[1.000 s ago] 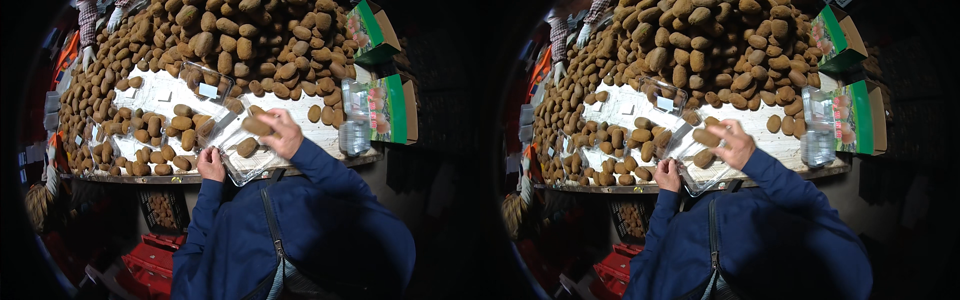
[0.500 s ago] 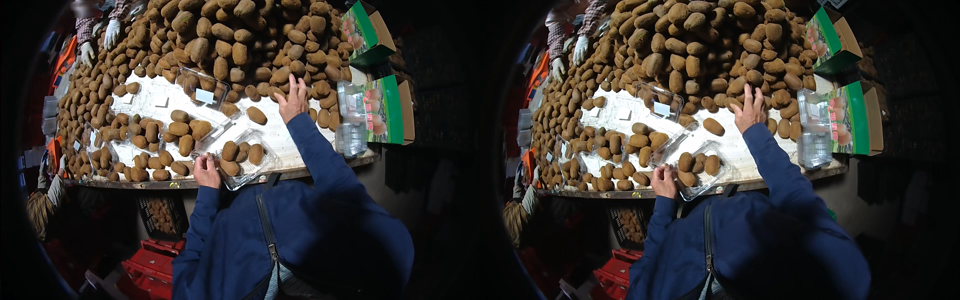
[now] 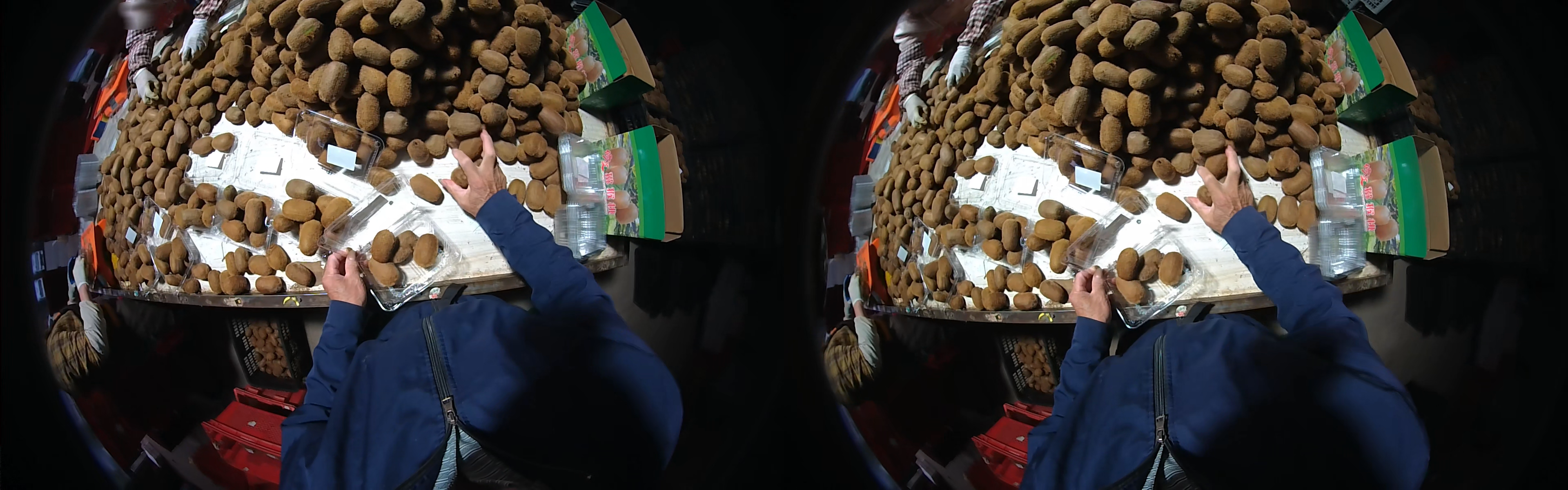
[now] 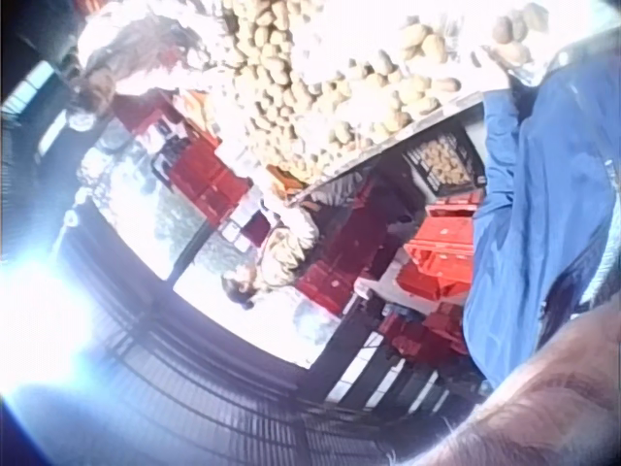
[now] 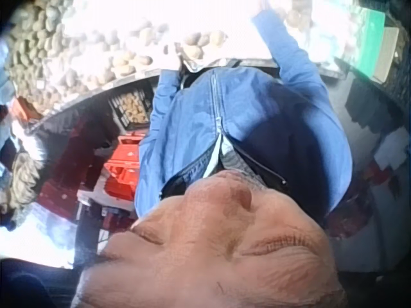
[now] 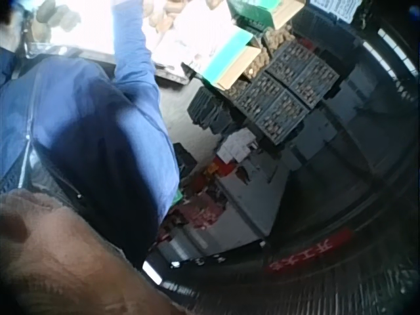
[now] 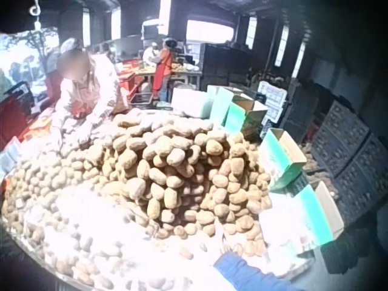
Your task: The person repeatedly picks kiwis from a large pile on a table and places them into clear plastic containers. They arrange the fruit inside each container, then set the filled containers aside and continue with the next one.
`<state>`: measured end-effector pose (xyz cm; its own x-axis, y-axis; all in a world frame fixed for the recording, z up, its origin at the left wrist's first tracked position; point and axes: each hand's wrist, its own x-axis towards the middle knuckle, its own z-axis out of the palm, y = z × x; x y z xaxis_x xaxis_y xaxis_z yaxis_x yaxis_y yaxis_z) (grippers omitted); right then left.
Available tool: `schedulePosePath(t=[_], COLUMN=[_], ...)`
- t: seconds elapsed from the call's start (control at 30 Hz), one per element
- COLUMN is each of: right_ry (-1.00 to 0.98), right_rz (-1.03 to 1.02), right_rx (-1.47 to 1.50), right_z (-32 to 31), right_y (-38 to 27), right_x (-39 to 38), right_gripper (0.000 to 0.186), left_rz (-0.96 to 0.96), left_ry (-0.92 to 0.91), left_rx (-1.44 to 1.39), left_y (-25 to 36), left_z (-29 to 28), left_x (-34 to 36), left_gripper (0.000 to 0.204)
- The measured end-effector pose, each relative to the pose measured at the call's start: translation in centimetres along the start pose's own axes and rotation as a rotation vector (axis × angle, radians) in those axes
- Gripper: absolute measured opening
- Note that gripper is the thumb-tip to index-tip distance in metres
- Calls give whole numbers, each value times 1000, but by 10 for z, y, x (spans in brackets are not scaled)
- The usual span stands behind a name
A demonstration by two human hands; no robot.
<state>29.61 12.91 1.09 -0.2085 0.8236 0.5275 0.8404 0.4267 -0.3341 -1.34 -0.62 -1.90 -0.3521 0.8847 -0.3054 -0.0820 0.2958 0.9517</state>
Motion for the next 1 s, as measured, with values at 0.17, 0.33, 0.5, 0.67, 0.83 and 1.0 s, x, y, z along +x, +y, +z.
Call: schedulePosePath(t=[0.17, 0.33, 0.5, 0.67, 0.83, 1.0], right_ry=[-100, -174, -102, -408, -146, -339], right_rz=[389, 474, 191, -57, 143, 175], right_rx=[-12, -56, 263, 387, 283, 34], right_z=[10, -4, -47, -75, -46, 14], right_y=[14, 16, -41, -131, -92, -57], right_x=[13, 17, 8, -14, -14, -13], right_gripper=[39, 28, 33, 58, 48, 55], left_rz=[4, 23, -21, -42, 72, 106], left_ry=[1, -6, 21, 46, 104, 115], left_rx=[81, 55, -13, -2, -16, 150], left_y=[10, 14, 11, 10, 9, 9], left_z=[4, 7, 11, 17, 8, 4], left_x=[-1, 0, 0, 3, -6, -3], left_gripper=[5, 6, 8, 12, 15, 17])
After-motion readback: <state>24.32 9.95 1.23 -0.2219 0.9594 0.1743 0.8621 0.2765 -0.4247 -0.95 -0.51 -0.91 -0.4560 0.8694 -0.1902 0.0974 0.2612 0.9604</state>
